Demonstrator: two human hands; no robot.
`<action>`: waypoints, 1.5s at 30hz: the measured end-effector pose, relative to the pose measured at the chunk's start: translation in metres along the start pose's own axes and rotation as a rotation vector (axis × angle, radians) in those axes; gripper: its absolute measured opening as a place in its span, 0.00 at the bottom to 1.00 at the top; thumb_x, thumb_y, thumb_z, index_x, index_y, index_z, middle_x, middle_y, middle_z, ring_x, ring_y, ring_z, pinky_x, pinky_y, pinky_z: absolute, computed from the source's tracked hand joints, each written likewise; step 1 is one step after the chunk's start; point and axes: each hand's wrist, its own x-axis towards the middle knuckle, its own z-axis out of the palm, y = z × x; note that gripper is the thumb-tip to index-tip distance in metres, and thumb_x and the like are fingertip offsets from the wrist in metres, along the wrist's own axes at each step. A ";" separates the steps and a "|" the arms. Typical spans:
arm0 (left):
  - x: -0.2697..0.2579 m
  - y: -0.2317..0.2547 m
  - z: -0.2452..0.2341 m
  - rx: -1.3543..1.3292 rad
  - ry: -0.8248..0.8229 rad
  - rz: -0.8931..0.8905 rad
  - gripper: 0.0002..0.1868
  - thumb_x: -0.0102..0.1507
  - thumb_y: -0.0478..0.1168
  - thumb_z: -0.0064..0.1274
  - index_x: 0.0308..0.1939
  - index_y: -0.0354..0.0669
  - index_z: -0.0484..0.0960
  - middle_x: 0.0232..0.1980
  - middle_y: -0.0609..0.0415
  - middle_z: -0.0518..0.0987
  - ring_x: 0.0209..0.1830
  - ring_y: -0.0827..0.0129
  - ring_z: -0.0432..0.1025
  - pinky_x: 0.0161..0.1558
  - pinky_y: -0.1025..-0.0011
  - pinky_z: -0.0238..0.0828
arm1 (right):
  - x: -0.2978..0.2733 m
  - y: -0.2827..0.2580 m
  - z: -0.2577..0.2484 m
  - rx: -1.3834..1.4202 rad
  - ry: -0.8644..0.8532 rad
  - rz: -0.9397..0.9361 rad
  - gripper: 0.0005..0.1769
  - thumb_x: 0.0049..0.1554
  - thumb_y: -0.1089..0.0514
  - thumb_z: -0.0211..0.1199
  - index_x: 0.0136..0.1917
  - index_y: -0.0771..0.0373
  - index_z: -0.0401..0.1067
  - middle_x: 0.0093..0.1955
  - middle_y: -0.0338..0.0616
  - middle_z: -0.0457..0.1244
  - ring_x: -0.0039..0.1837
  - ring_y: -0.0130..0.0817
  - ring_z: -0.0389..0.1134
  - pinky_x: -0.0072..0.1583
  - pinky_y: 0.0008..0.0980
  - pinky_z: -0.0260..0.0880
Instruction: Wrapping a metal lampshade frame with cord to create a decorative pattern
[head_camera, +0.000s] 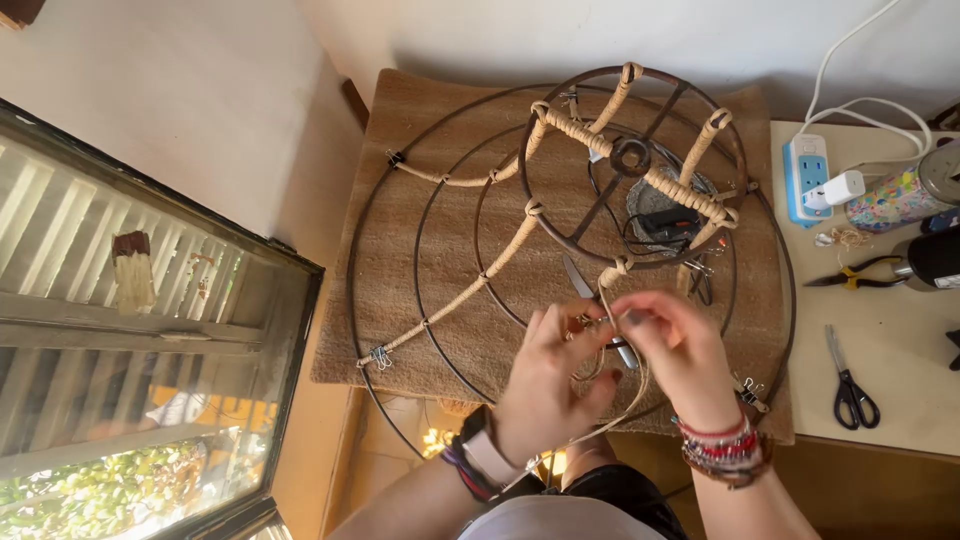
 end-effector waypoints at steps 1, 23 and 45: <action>-0.001 0.004 0.001 0.000 -0.002 -0.001 0.27 0.53 0.37 0.58 0.58 0.42 0.81 0.57 0.46 0.74 0.47 0.55 0.69 0.50 0.59 0.66 | 0.000 -0.003 0.002 0.001 0.001 0.002 0.08 0.59 0.60 0.63 0.47 0.65 0.79 0.39 0.49 0.68 0.37 0.34 0.66 0.41 0.26 0.68; 0.110 -0.071 -0.039 -0.425 -0.501 0.211 0.18 0.65 0.23 0.51 0.59 0.32 0.79 0.44 0.38 0.83 0.32 0.58 0.77 0.35 0.69 0.73 | 0.067 0.079 0.039 0.383 0.074 -0.041 0.14 0.62 0.52 0.60 0.38 0.60 0.72 0.32 0.27 0.60 0.36 0.16 0.61 0.42 0.19 0.67; 0.090 -0.036 -0.040 0.187 -0.219 0.120 0.09 0.63 0.41 0.60 0.34 0.39 0.86 0.48 0.51 0.84 0.47 0.60 0.81 0.37 0.72 0.81 | 0.038 0.068 -0.051 -0.136 0.385 -0.265 0.13 0.59 0.73 0.68 0.58 0.70 0.74 0.50 0.52 0.65 0.52 0.37 0.68 0.49 0.29 0.73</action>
